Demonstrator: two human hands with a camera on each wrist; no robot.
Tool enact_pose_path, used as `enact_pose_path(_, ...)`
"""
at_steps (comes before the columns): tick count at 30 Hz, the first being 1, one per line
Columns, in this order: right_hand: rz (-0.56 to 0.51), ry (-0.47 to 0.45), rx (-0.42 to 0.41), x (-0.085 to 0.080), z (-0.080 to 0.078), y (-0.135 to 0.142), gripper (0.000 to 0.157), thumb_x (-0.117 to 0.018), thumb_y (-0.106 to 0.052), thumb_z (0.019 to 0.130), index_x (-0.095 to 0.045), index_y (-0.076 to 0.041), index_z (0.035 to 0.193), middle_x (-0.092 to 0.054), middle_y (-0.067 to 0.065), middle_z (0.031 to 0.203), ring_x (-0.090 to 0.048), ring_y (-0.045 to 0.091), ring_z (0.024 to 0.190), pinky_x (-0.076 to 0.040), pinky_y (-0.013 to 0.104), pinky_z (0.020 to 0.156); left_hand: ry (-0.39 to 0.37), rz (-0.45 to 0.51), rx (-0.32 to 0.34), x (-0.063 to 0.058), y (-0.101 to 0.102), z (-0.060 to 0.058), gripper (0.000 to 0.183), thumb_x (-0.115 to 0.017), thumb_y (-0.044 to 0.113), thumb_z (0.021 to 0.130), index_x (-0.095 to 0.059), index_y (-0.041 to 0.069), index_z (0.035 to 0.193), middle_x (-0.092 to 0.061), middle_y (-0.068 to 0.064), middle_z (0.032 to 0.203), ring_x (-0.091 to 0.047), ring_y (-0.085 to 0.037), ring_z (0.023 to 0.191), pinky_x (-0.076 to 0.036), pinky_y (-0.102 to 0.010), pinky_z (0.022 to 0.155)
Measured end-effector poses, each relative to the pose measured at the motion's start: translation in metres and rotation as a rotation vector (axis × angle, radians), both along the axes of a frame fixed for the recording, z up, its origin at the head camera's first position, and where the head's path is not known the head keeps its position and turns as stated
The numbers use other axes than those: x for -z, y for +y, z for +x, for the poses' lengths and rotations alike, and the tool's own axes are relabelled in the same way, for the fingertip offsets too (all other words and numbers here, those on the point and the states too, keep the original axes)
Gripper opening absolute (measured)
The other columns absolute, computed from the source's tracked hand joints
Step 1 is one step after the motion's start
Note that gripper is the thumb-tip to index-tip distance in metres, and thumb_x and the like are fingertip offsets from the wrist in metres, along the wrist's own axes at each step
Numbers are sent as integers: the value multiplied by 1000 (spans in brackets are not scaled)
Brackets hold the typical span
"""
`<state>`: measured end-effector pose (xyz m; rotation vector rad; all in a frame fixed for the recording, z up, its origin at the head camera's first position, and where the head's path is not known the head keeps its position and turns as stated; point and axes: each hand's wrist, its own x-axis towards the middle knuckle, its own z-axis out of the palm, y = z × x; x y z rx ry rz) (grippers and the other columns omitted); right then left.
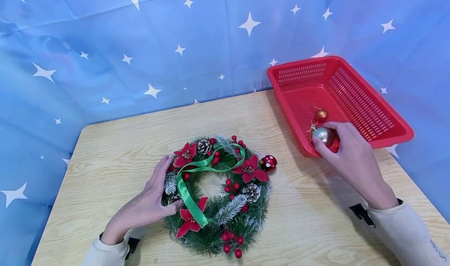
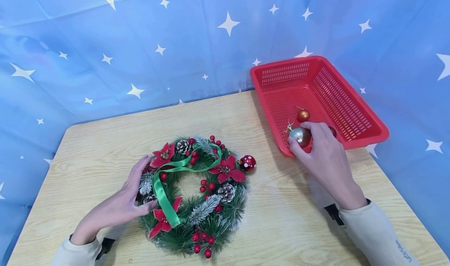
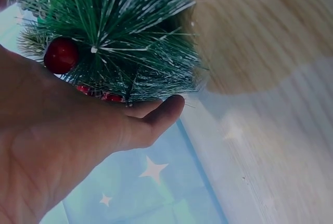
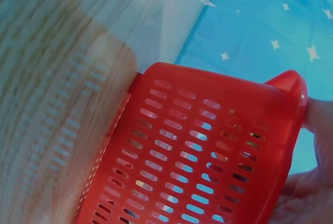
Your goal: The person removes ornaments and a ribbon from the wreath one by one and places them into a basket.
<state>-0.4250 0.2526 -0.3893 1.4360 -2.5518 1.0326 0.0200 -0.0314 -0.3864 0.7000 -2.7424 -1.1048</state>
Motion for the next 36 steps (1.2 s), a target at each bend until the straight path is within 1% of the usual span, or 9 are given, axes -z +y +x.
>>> enact_pose_path(10, 37, -1, -8, -2, 0, -2, 56, -84, -24, 94, -63, 1, 140, -62, 20, 122, -55, 35, 101, -50, 51, 73, -5, -3, 25, -2, -6, 0, 122, -84, 35, 92, 4, 29, 177, 7, -15, 181, -3, -57, 160, -25, -91, 103)
enact_pose_path(16, 26, -6, -1, -1, 1, -3, 54, -78, -32, 100, -64, 1, 141, -62, 22, 126, -58, 38, 102, -49, 56, 76, -7, -1, 41, -3, -7, -1, 122, -83, 30, 92, 5, 28, 177, 10, -12, 181, -3, -57, 160, -25, -91, 104)
enact_pose_path(20, 5, -5, 0, 0, 2, -3, 51, -78, -29, 100, -65, 0, 141, -62, 22, 130, -59, 40, 107, -49, 60, 80, -3, 23, 49, -3, -7, -1, 124, -82, 24, 90, 7, 29, 176, 15, -8, 181, 1, -54, 161, -27, -90, 105)
enact_pose_path(22, -9, -6, 1, 1, 3, -2, 49, -78, -27, 100, -66, 0, 140, -62, 21, 132, -59, 40, 109, -49, 56, 80, 2, 39, 51, -4, -7, -1, 125, -81, 18, 89, 7, 29, 176, 18, -6, 180, 2, -52, 162, -30, -88, 105)
enact_pose_path(24, -28, -6, 2, 2, 4, -1, 46, -78, -25, 100, -67, -2, 138, -63, 20, 131, -60, 38, 110, -49, 45, 81, 12, 52, 52, -4, -6, -1, 127, -81, 13, 87, 8, 30, 176, 20, -4, 180, 3, -50, 162, -32, -86, 106)
enact_pose_path(27, -59, 1, -3, 3, 6, -1, 43, -78, -24, 100, -68, -3, 136, -64, 17, 130, -60, 35, 109, -42, 30, 79, 26, 57, 50, -4, -6, -2, 128, -80, 8, 85, 7, 30, 176, 21, -2, 179, 3, -50, 162, -35, -85, 105)
enact_pose_path(29, -70, 6, -7, 3, 7, -1, 42, -78, -24, 100, -69, -3, 136, -64, 17, 130, -60, 34, 108, -38, 25, 78, 40, 52, 51, -3, -6, -3, 128, -80, 7, 85, 7, 29, 176, 21, -2, 179, 2, -51, 162, -36, -85, 104)
enact_pose_path(31, -77, 10, -11, 3, 8, -1, 42, -78, -23, 100, -69, -3, 136, -64, 17, 131, -59, 34, 108, -38, 26, 78, 57, 38, 53, -1, -7, -3, 126, -79, 9, 85, 5, 29, 177, 20, -2, 180, -1, -52, 162, -38, -85, 102)
enact_pose_path(36, -85, -4, -27, 3, 10, -2, 43, -78, -22, 100, -67, -3, 137, -62, 18, 132, -58, 37, 113, -41, 38, 84, 85, -12, 45, 2, -7, -1, 121, -81, 21, 89, 3, 30, 177, 17, -4, 180, -8, -57, 160, -39, -87, 98)
